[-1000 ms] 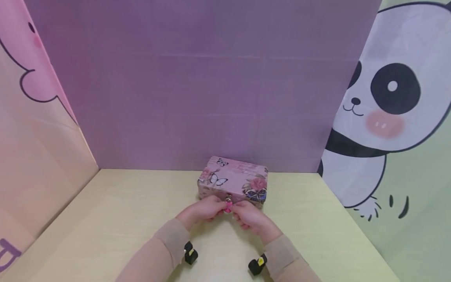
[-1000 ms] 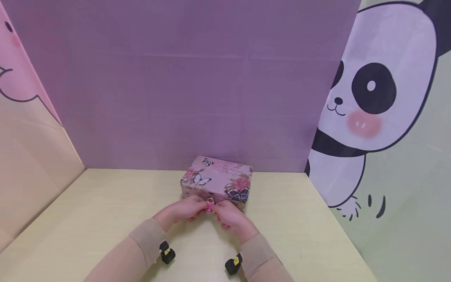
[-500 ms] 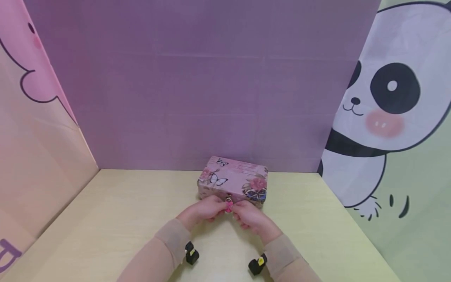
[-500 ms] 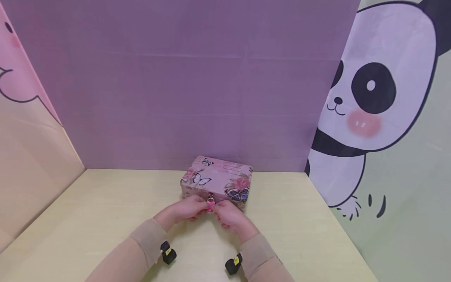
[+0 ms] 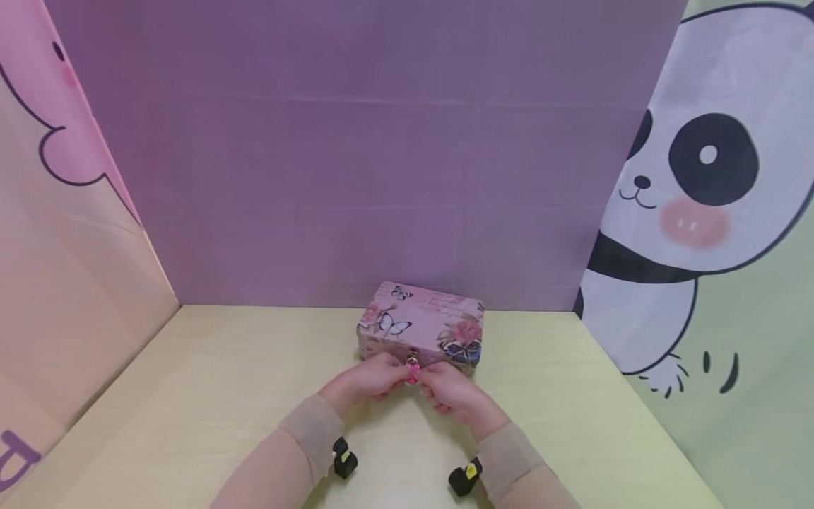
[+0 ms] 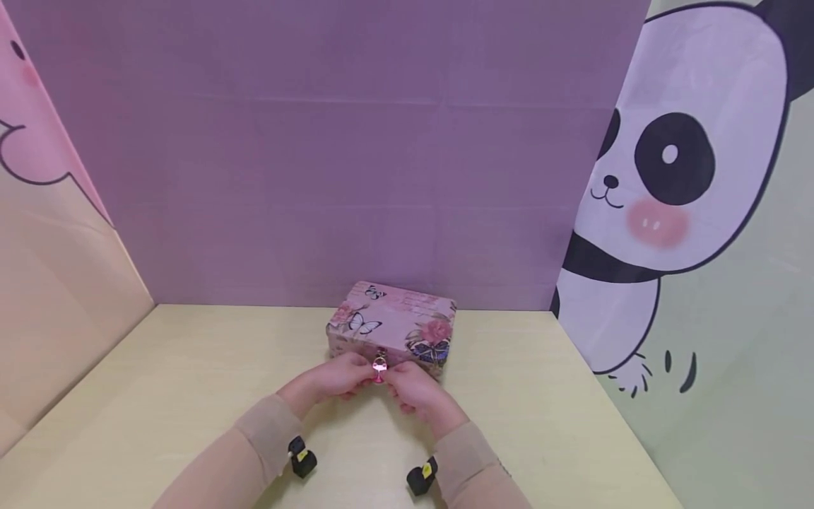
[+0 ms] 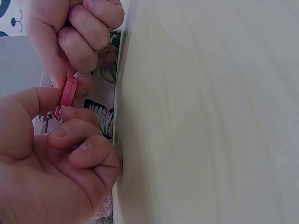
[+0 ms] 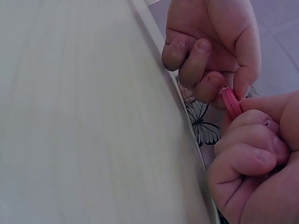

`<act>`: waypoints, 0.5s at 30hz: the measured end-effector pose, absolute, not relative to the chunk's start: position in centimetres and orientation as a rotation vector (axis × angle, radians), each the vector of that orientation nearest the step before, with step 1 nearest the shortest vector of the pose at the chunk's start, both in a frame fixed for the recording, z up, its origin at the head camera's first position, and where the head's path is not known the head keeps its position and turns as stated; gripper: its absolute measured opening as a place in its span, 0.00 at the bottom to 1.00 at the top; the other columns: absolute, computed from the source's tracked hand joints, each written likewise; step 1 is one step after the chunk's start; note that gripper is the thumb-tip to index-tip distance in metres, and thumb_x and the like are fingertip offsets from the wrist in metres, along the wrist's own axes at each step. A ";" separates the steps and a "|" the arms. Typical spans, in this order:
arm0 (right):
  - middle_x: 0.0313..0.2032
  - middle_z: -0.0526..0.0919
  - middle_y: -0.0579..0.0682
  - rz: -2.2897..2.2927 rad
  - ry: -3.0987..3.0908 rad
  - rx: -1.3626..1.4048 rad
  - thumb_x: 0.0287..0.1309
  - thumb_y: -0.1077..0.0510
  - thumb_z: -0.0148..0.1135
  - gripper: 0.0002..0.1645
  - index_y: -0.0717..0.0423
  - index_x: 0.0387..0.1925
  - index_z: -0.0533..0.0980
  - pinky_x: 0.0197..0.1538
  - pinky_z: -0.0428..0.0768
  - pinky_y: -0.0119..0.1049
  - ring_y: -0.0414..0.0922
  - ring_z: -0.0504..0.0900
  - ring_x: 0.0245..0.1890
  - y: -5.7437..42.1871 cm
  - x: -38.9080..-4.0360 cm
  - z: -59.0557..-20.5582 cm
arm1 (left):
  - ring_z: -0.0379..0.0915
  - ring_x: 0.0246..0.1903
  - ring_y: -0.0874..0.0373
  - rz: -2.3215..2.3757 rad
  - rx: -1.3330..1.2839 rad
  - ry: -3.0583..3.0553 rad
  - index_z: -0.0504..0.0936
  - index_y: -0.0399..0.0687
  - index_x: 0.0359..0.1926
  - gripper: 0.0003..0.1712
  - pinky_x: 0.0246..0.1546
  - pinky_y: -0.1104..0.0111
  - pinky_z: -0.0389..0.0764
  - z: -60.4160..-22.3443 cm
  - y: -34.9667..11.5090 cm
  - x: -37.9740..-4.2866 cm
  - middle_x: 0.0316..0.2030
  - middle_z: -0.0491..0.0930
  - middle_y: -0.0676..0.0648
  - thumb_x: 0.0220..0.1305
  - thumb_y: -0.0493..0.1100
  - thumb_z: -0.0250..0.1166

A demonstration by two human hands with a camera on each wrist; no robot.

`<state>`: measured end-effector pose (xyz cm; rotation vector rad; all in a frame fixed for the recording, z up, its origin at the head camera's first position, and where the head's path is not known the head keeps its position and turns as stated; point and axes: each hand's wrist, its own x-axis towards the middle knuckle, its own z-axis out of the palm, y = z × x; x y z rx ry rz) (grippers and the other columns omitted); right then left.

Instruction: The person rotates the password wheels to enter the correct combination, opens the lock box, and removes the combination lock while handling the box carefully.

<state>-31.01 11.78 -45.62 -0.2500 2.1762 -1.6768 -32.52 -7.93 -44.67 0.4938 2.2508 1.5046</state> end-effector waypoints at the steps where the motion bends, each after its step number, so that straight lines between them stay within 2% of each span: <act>1: 0.18 0.64 0.43 -1.675 2.179 -0.247 0.75 0.56 0.50 0.18 0.69 0.40 0.78 0.17 0.55 0.29 0.37 0.56 0.14 11.8 -31.0 -45.6 | 0.52 0.12 0.64 1.503 0.494 2.254 0.82 0.31 0.38 0.20 0.13 0.72 0.56 -44.7 -8.0 -32.5 0.14 0.60 0.56 0.75 0.48 0.59; 6: 0.17 0.63 0.43 -1.679 2.173 -0.245 0.75 0.55 0.52 0.18 0.68 0.39 0.78 0.17 0.54 0.29 0.37 0.55 0.13 11.8 -31.0 -45.6 | 0.52 0.12 0.64 1.504 0.482 2.260 0.84 0.33 0.39 0.19 0.14 0.72 0.57 -44.7 -8.4 -32.6 0.14 0.60 0.56 0.75 0.47 0.58; 11: 0.17 0.62 0.42 -1.674 2.197 -0.242 0.73 0.55 0.54 0.17 0.61 0.28 0.73 0.17 0.55 0.29 0.37 0.55 0.13 12.0 -31.0 -45.5 | 0.52 0.13 0.63 1.521 0.457 2.250 0.78 0.36 0.28 0.18 0.15 0.70 0.56 -44.4 -8.8 -32.6 0.14 0.61 0.55 0.73 0.44 0.59; 15: 0.15 0.61 0.42 -1.656 2.198 -0.253 0.71 0.56 0.58 0.17 0.57 0.25 0.71 0.17 0.55 0.30 0.38 0.55 0.13 12.1 -30.8 -45.4 | 0.52 0.12 0.64 1.527 0.442 2.239 0.73 0.41 0.24 0.18 0.16 0.70 0.56 -44.3 -9.0 -32.4 0.14 0.61 0.56 0.72 0.43 0.59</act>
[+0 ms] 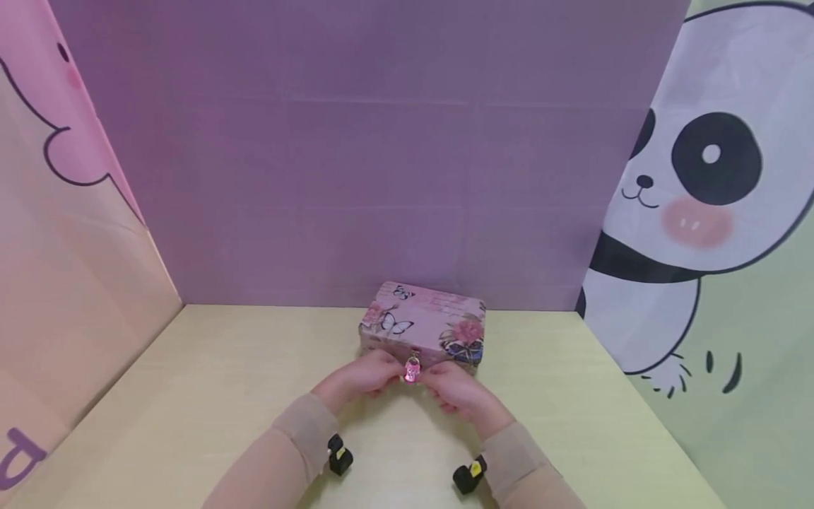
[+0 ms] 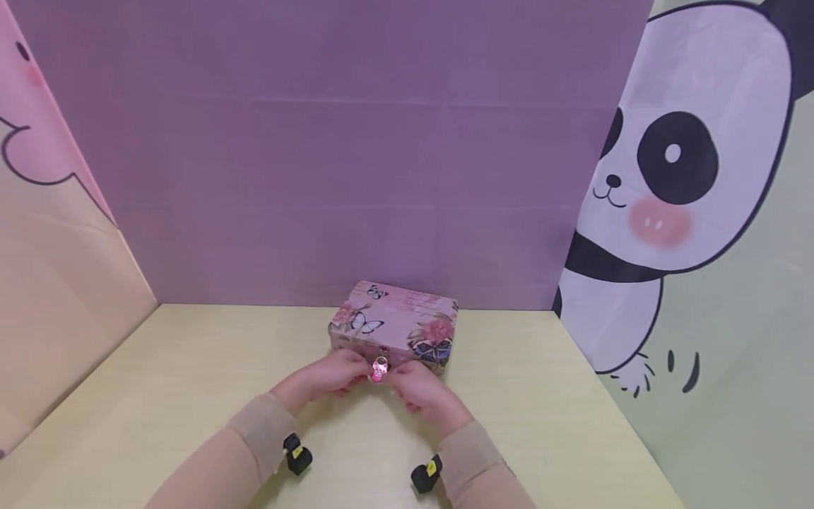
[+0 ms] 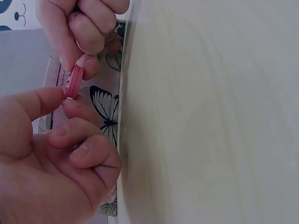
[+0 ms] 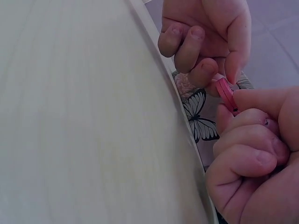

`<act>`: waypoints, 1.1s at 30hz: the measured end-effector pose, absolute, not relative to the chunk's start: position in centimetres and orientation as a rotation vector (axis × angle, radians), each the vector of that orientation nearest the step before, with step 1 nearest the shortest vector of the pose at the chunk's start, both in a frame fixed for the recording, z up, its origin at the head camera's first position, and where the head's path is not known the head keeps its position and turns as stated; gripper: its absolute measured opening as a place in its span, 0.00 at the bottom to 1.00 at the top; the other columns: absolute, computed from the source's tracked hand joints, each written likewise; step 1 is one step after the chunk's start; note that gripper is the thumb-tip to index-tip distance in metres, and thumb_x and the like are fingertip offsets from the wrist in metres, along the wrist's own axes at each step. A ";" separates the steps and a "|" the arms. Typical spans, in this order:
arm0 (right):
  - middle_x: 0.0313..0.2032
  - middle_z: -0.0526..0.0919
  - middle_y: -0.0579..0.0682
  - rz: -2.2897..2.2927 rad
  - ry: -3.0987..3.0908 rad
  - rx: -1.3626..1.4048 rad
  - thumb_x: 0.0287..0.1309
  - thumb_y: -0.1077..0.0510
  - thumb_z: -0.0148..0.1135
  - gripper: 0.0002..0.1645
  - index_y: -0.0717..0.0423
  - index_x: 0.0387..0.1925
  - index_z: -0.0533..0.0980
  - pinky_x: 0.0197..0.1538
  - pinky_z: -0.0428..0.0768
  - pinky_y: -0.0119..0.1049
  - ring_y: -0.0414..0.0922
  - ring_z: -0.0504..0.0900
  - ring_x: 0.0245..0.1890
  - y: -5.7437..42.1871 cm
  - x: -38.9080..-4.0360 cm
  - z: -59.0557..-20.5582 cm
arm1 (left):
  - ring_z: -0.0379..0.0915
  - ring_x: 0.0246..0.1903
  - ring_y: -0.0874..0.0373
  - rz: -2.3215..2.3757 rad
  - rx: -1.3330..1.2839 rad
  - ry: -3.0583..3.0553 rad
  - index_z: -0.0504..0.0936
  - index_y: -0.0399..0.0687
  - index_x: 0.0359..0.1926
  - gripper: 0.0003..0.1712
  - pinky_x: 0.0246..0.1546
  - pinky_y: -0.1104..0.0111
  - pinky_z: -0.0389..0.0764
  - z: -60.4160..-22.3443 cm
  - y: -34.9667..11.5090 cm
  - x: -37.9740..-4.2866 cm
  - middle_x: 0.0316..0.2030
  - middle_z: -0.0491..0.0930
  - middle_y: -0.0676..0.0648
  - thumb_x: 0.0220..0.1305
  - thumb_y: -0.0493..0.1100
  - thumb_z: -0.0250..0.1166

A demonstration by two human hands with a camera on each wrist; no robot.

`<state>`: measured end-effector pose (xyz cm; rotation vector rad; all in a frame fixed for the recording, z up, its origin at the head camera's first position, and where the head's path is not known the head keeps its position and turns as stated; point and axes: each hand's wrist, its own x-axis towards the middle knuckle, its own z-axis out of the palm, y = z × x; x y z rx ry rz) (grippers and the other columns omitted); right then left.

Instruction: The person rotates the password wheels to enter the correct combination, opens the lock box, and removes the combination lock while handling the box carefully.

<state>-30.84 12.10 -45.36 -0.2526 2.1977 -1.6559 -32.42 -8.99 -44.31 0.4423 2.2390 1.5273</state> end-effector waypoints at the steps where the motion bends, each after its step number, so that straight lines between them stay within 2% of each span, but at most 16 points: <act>1: 0.15 0.60 0.42 -1.651 2.194 -0.257 0.70 0.55 0.59 0.17 0.57 0.25 0.71 0.17 0.55 0.30 0.38 0.55 0.13 12.1 -30.8 -45.3 | 0.52 0.12 0.64 1.525 0.444 2.242 0.73 0.42 0.23 0.18 0.16 0.70 0.57 -44.3 -9.0 -32.4 0.13 0.61 0.56 0.72 0.43 0.59; 8: 0.15 0.61 0.42 -1.626 2.190 -0.256 0.70 0.56 0.59 0.16 0.57 0.25 0.71 0.17 0.56 0.30 0.38 0.56 0.13 12.3 -30.7 -45.3 | 0.52 0.13 0.63 1.524 0.421 2.250 0.71 0.44 0.22 0.19 0.16 0.70 0.58 -44.5 -9.1 -32.7 0.14 0.61 0.55 0.72 0.43 0.59; 11: 0.15 0.61 0.42 -1.624 2.190 -0.251 0.70 0.55 0.59 0.17 0.57 0.26 0.72 0.17 0.56 0.30 0.38 0.56 0.13 12.3 -30.6 -45.2 | 0.53 0.13 0.63 1.527 0.406 2.268 0.73 0.40 0.26 0.17 0.17 0.69 0.59 -44.3 -9.3 -32.8 0.16 0.62 0.55 0.73 0.44 0.59; 16: 0.15 0.61 0.42 -1.622 2.193 -0.252 0.71 0.54 0.59 0.16 0.58 0.27 0.73 0.17 0.56 0.30 0.38 0.56 0.13 12.3 -30.7 -45.1 | 0.54 0.13 0.63 1.512 0.413 2.283 0.77 0.36 0.31 0.19 0.15 0.71 0.59 -44.1 -9.4 -33.0 0.17 0.64 0.55 0.74 0.48 0.60; 22: 0.15 0.59 0.41 -1.629 2.205 -0.264 0.71 0.56 0.58 0.22 0.51 0.19 0.65 0.17 0.54 0.30 0.38 0.55 0.13 12.4 -30.7 -45.1 | 0.53 0.12 0.63 1.433 0.459 2.296 0.81 0.33 0.33 0.23 0.14 0.71 0.57 -44.1 -9.0 -33.2 0.14 0.61 0.56 0.73 0.52 0.61; 33: 0.15 0.59 0.42 -1.623 2.194 -0.285 0.72 0.57 0.56 0.22 0.51 0.20 0.65 0.17 0.54 0.30 0.38 0.55 0.13 12.6 -30.9 -45.3 | 0.51 0.11 0.64 1.421 0.499 2.284 0.85 0.34 0.36 0.20 0.13 0.72 0.56 -44.4 -8.4 -33.1 0.13 0.60 0.56 0.72 0.48 0.60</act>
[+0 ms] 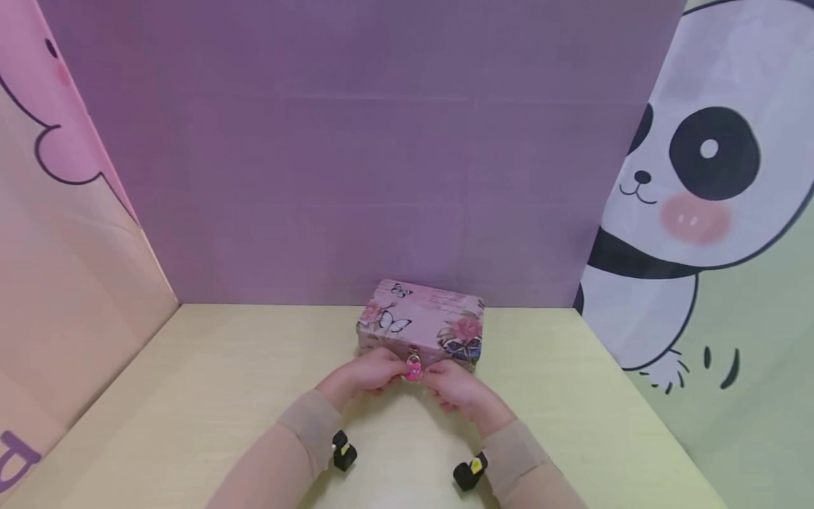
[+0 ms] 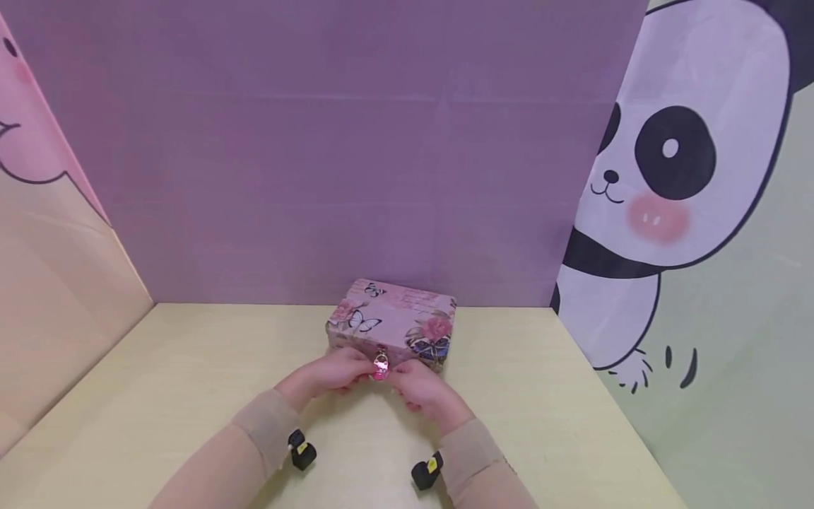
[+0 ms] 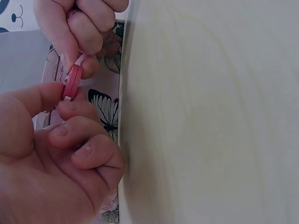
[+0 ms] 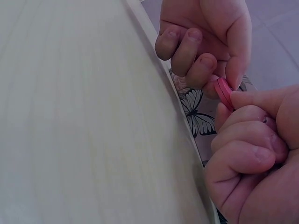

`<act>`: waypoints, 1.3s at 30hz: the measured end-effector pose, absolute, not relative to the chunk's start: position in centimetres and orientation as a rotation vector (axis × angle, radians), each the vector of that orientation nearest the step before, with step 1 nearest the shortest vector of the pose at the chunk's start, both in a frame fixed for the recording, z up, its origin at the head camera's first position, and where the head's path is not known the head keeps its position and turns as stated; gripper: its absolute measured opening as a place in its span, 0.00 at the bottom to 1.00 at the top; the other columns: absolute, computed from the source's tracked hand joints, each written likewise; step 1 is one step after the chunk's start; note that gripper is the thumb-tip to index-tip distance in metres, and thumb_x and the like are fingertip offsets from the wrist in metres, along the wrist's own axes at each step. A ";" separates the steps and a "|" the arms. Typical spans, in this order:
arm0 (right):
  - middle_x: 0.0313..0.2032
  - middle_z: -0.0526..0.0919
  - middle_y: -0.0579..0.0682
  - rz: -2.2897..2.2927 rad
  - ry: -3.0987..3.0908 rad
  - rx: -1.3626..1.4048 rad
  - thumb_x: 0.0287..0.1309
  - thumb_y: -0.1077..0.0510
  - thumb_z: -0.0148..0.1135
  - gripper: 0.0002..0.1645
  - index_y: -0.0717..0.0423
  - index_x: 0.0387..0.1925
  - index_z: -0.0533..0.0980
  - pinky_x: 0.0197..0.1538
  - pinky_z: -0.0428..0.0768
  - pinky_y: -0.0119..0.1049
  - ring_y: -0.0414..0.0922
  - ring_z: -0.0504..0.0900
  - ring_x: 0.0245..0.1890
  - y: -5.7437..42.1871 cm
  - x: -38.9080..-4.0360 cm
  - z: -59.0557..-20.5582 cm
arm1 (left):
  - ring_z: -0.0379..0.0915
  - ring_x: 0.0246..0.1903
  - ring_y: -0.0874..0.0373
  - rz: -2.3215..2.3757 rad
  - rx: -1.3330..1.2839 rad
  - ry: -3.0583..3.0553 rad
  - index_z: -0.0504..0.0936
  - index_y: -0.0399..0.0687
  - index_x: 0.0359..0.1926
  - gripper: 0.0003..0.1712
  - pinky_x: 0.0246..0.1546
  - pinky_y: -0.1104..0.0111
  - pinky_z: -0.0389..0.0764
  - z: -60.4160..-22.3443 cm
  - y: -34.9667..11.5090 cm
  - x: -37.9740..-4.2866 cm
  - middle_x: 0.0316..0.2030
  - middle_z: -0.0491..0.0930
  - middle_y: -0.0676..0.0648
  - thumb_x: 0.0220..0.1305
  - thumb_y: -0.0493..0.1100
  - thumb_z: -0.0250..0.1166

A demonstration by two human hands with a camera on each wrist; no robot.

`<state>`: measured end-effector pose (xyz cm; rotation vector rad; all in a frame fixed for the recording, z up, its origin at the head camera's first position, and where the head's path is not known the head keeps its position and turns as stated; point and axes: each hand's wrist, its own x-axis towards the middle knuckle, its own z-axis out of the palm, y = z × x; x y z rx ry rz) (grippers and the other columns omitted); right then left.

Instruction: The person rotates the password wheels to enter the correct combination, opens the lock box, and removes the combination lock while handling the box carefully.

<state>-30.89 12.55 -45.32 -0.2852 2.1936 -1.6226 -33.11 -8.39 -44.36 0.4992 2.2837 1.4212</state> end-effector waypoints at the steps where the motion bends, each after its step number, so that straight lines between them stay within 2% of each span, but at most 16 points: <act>1: 0.15 0.59 0.42 -1.624 2.191 -0.287 0.72 0.57 0.56 0.22 0.51 0.19 0.64 0.17 0.54 0.30 0.38 0.55 0.13 12.5 -30.9 -45.3 | 0.51 0.11 0.64 1.421 0.497 2.285 0.85 0.34 0.36 0.19 0.13 0.72 0.56 -44.3 -8.4 -33.1 0.13 0.60 0.56 0.72 0.48 0.60; 11: 0.15 0.59 0.42 -1.637 2.178 -0.296 0.72 0.57 0.56 0.21 0.51 0.21 0.65 0.17 0.54 0.30 0.38 0.54 0.13 12.5 -30.8 -45.1 | 0.53 0.12 0.63 1.448 0.465 2.270 0.84 0.34 0.35 0.20 0.13 0.71 0.56 -44.4 -8.1 -33.2 0.14 0.61 0.56 0.72 0.49 0.61; 18: 0.15 0.59 0.42 -1.643 2.155 -0.301 0.73 0.56 0.56 0.16 0.59 0.27 0.71 0.17 0.55 0.30 0.38 0.55 0.13 12.5 -31.0 -45.3 | 0.52 0.13 0.63 1.479 0.431 2.247 0.83 0.33 0.34 0.22 0.14 0.71 0.55 -44.6 -7.9 -33.3 0.14 0.61 0.55 0.70 0.51 0.63; 25: 0.15 0.59 0.42 -1.636 2.159 -0.293 0.73 0.56 0.55 0.20 0.53 0.21 0.67 0.17 0.55 0.30 0.38 0.55 0.13 12.6 -31.0 -45.5 | 0.53 0.14 0.63 1.485 0.423 2.255 0.84 0.34 0.35 0.19 0.15 0.70 0.56 -44.5 -7.9 -33.3 0.15 0.61 0.55 0.69 0.48 0.64; 33: 0.15 0.58 0.42 -1.652 2.141 -0.294 0.72 0.57 0.55 0.19 0.52 0.22 0.66 0.17 0.53 0.30 0.38 0.54 0.13 12.5 -30.8 -45.3 | 0.52 0.13 0.63 1.489 0.424 2.259 0.86 0.34 0.36 0.17 0.14 0.71 0.55 -44.5 -8.0 -33.2 0.14 0.60 0.56 0.69 0.47 0.64; 36: 0.15 0.58 0.42 -1.652 2.144 -0.294 0.72 0.57 0.55 0.20 0.52 0.21 0.66 0.17 0.53 0.30 0.38 0.54 0.13 12.5 -30.7 -45.2 | 0.52 0.13 0.63 1.526 0.397 2.248 0.83 0.35 0.32 0.17 0.14 0.71 0.56 -44.5 -8.1 -33.2 0.15 0.60 0.56 0.69 0.46 0.63; 39: 0.15 0.58 0.42 -1.657 2.148 -0.293 0.71 0.57 0.56 0.20 0.51 0.20 0.65 0.17 0.53 0.30 0.38 0.54 0.13 12.5 -30.8 -45.2 | 0.52 0.13 0.62 1.565 0.367 2.241 0.76 0.41 0.26 0.16 0.15 0.71 0.56 -44.1 -8.4 -33.1 0.16 0.61 0.55 0.69 0.46 0.62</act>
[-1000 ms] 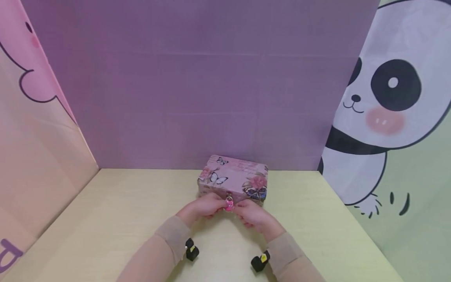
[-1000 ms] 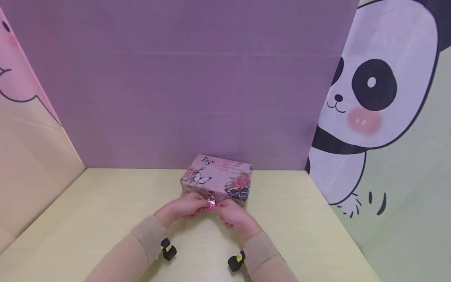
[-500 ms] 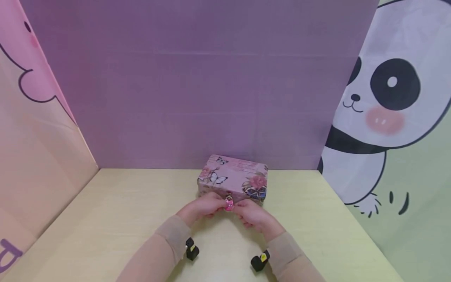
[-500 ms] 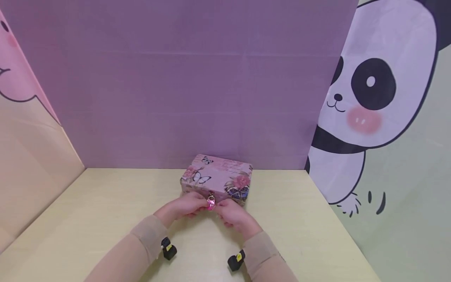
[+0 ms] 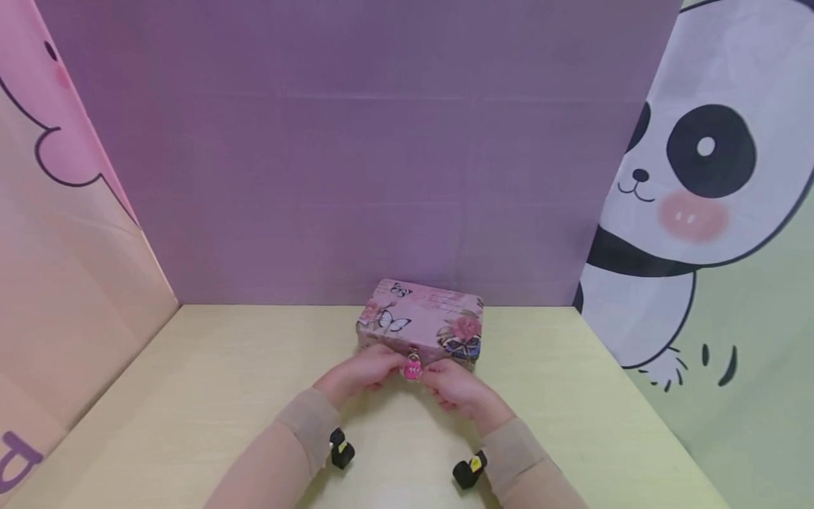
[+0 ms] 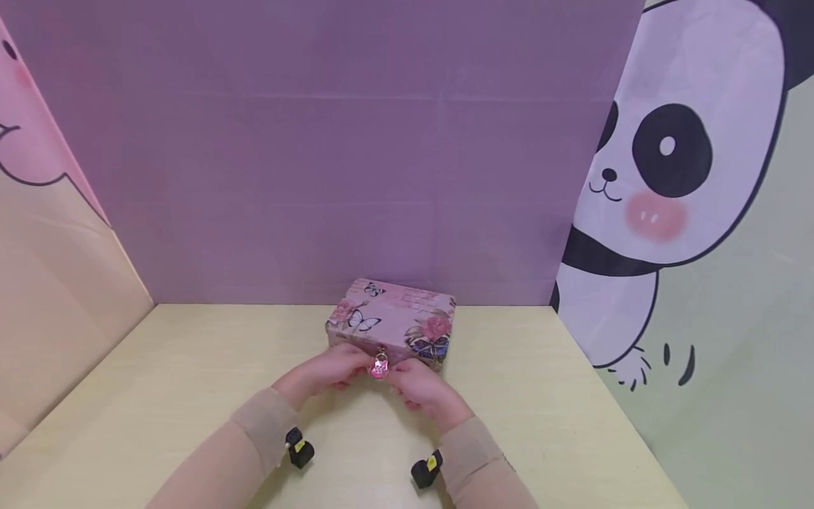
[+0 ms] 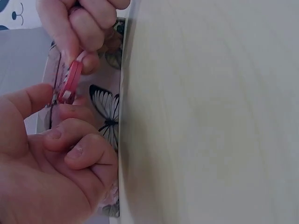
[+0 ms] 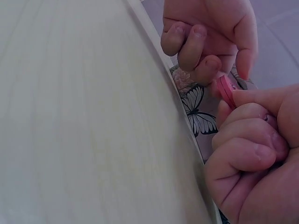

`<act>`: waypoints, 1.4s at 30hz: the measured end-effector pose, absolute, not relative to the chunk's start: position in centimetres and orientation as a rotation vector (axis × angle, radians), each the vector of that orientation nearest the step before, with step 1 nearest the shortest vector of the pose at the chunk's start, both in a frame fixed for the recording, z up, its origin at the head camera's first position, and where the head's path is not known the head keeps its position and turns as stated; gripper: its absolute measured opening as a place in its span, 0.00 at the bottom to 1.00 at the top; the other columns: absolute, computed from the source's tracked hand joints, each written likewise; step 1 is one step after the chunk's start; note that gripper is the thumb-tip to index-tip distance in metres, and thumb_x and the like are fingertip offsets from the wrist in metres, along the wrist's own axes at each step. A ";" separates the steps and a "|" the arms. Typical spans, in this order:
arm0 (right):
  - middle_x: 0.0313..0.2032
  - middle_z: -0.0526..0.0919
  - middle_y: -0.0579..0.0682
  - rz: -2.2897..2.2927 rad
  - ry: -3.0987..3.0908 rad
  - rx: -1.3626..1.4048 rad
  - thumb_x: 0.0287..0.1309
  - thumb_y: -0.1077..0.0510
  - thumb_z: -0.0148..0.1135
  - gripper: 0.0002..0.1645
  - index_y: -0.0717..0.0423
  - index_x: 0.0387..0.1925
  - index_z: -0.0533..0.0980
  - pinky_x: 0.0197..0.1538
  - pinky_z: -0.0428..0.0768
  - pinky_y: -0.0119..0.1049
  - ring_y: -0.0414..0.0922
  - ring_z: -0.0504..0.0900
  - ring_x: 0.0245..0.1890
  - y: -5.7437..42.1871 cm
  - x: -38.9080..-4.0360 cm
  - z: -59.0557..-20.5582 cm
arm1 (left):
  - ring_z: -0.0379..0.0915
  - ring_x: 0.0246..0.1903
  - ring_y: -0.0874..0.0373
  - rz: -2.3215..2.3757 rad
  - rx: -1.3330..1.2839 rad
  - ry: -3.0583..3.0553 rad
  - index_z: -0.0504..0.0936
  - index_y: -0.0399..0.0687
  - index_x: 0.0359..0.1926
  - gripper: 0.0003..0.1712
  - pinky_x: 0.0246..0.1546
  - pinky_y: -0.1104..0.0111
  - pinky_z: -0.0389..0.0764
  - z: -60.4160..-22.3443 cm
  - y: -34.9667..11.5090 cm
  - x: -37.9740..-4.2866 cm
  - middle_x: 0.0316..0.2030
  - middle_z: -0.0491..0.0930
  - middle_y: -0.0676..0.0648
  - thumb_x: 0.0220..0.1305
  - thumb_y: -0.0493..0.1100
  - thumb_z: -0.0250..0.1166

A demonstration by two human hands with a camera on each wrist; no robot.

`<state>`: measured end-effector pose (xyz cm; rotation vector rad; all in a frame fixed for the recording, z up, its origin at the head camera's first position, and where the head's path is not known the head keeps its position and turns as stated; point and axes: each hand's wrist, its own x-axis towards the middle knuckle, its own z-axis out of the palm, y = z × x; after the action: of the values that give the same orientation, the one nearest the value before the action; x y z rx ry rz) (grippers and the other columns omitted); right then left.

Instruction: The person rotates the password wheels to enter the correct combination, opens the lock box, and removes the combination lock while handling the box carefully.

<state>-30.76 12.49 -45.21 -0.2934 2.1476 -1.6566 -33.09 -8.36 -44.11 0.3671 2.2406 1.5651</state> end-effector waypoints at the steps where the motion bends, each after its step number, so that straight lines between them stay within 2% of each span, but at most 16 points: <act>1: 0.15 0.59 0.42 -1.658 2.150 -0.292 0.71 0.58 0.56 0.21 0.51 0.20 0.65 0.17 0.53 0.30 0.38 0.54 0.13 12.5 -30.8 -45.2 | 0.52 0.13 0.62 1.573 0.362 2.240 0.73 0.43 0.25 0.17 0.15 0.70 0.56 -44.0 -8.5 -33.1 0.16 0.62 0.54 0.68 0.47 0.62; 3: 0.15 0.59 0.41 -1.660 2.153 -0.290 0.71 0.58 0.56 0.21 0.50 0.20 0.64 0.17 0.54 0.29 0.37 0.54 0.13 12.5 -30.8 -45.3 | 0.52 0.14 0.63 1.577 0.365 2.246 0.70 0.46 0.23 0.17 0.16 0.70 0.56 -43.7 -8.8 -33.1 0.17 0.62 0.54 0.68 0.47 0.61; 12: 0.15 0.58 0.41 -1.657 2.162 -0.293 0.71 0.57 0.57 0.22 0.50 0.19 0.64 0.16 0.53 0.29 0.37 0.54 0.12 12.5 -31.0 -45.6 | 0.52 0.13 0.63 1.550 0.428 2.349 0.72 0.42 0.27 0.15 0.14 0.71 0.58 -43.3 -9.9 -33.5 0.17 0.61 0.55 0.70 0.44 0.61; 18: 0.15 0.58 0.41 -1.656 2.158 -0.281 0.70 0.58 0.57 0.21 0.50 0.20 0.64 0.17 0.53 0.29 0.37 0.54 0.12 12.6 -31.0 -45.6 | 0.52 0.12 0.64 1.549 0.437 2.345 0.79 0.32 0.38 0.15 0.14 0.72 0.58 -43.5 -9.9 -33.5 0.17 0.62 0.55 0.70 0.44 0.61; 23: 0.14 0.58 0.41 -1.656 2.153 -0.283 0.70 0.57 0.58 0.21 0.50 0.20 0.64 0.16 0.53 0.29 0.37 0.54 0.12 12.6 -31.0 -45.6 | 0.52 0.11 0.65 1.543 0.471 2.330 0.82 0.37 0.50 0.15 0.13 0.72 0.58 -43.8 -9.5 -33.4 0.16 0.62 0.56 0.71 0.44 0.62; 27: 0.15 0.58 0.41 -1.647 2.147 -0.298 0.72 0.58 0.56 0.18 0.54 0.23 0.67 0.16 0.54 0.30 0.37 0.54 0.12 12.6 -31.1 -45.5 | 0.52 0.11 0.65 1.494 0.480 2.337 0.85 0.40 0.45 0.13 0.12 0.73 0.58 -44.2 -9.1 -33.3 0.14 0.61 0.57 0.71 0.46 0.62; 29: 0.15 0.59 0.42 -1.644 2.142 -0.302 0.72 0.58 0.55 0.14 0.58 0.28 0.70 0.16 0.54 0.30 0.38 0.54 0.12 12.6 -31.1 -45.4 | 0.52 0.11 0.65 1.458 0.484 2.344 0.86 0.40 0.40 0.14 0.12 0.73 0.57 -44.2 -8.8 -33.3 0.13 0.60 0.58 0.71 0.47 0.62; 32: 0.16 0.59 0.42 -1.644 2.134 -0.300 0.73 0.58 0.54 0.13 0.63 0.32 0.72 0.16 0.55 0.30 0.38 0.54 0.13 12.6 -31.0 -45.3 | 0.51 0.11 0.65 1.428 0.489 2.343 0.86 0.39 0.37 0.15 0.12 0.73 0.57 -44.4 -8.5 -33.3 0.13 0.59 0.58 0.71 0.47 0.62; 37: 0.16 0.60 0.43 -1.638 2.139 -0.291 0.73 0.56 0.55 0.16 0.59 0.28 0.70 0.17 0.55 0.30 0.38 0.55 0.13 12.6 -31.0 -45.2 | 0.51 0.11 0.65 1.433 0.479 2.334 0.86 0.36 0.38 0.17 0.12 0.73 0.56 -44.5 -8.1 -33.2 0.14 0.60 0.57 0.72 0.46 0.60; 42: 0.16 0.60 0.43 -1.634 2.149 -0.276 0.73 0.55 0.57 0.17 0.56 0.26 0.69 0.17 0.55 0.31 0.38 0.56 0.13 12.7 -31.1 -45.3 | 0.52 0.11 0.64 1.459 0.469 2.331 0.85 0.39 0.37 0.15 0.12 0.72 0.57 -44.4 -8.1 -33.1 0.14 0.61 0.56 0.72 0.46 0.61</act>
<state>-31.13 12.66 -45.32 -0.2760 2.1492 -1.6338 -33.08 -8.11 -44.42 0.4689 2.3309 1.4586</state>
